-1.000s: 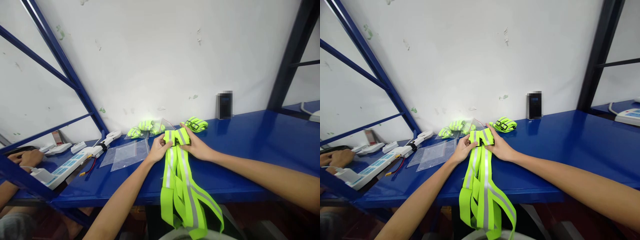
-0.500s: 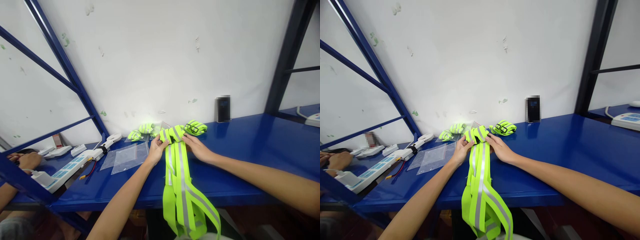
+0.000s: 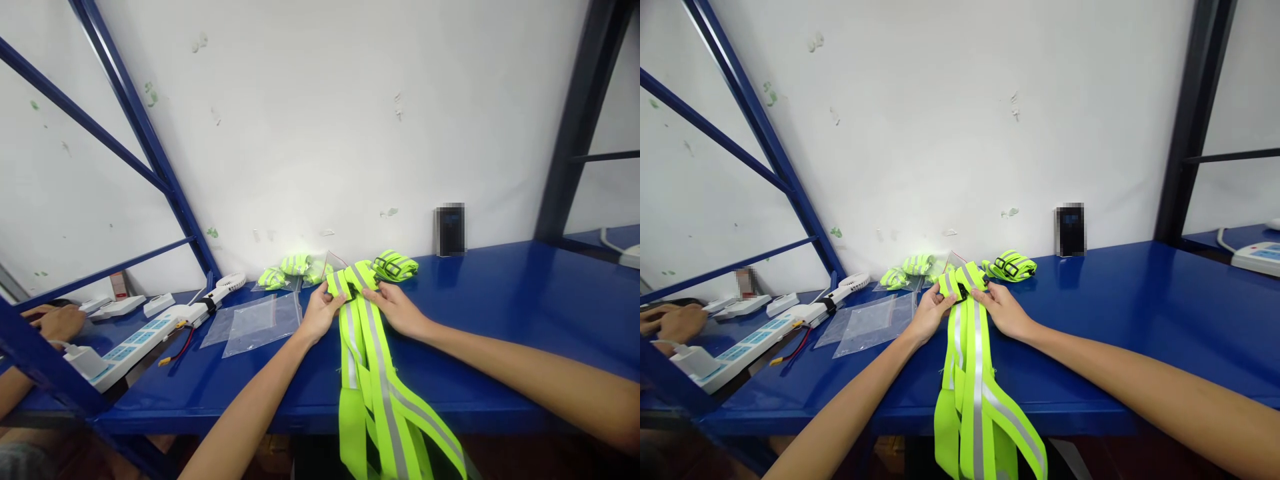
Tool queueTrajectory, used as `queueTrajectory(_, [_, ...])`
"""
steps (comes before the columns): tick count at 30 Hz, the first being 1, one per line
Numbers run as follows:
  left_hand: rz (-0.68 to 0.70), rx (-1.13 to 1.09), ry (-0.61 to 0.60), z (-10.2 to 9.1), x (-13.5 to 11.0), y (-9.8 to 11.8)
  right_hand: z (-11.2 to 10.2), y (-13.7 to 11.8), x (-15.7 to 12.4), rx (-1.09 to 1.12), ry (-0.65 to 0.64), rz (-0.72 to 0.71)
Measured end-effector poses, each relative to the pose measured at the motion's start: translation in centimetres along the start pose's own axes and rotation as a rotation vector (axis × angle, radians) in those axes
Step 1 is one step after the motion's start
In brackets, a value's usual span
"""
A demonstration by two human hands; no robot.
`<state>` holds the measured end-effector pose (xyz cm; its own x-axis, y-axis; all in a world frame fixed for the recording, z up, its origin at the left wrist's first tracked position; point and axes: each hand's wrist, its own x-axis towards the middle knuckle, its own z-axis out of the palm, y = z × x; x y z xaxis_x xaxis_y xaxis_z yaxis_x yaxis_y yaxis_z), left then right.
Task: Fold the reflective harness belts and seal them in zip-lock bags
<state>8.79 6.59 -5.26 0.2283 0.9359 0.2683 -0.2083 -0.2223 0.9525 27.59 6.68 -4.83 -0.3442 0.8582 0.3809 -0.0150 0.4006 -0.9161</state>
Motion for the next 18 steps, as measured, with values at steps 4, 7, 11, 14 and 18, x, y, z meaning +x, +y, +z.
queueTrajectory(4, [0.065, 0.053, -0.012, -0.4, 0.2, 0.0, -0.1, 0.4, 0.0, -0.019, -0.040, 0.018])
queueTrajectory(7, [0.147, 0.100, 0.006, -0.6, 0.4, 0.0, 0.1, 0.5, -0.1, 0.132, -0.150, 0.032])
queueTrajectory(11, [0.236, 0.167, 0.056, -0.6, 0.5, 0.0, 0.4, 0.3, -0.3, 0.257, -0.126, 0.142])
queueTrajectory(14, [0.224, 0.159, 0.072, -0.4, 0.4, 0.3, 0.6, -0.3, -0.7, 0.295, -0.106, 0.183])
queueTrajectory(18, [0.227, 0.182, 0.079, -0.3, 0.2, 0.9, 0.7, -1.3, -1.3, 0.309, -0.197, 0.142])
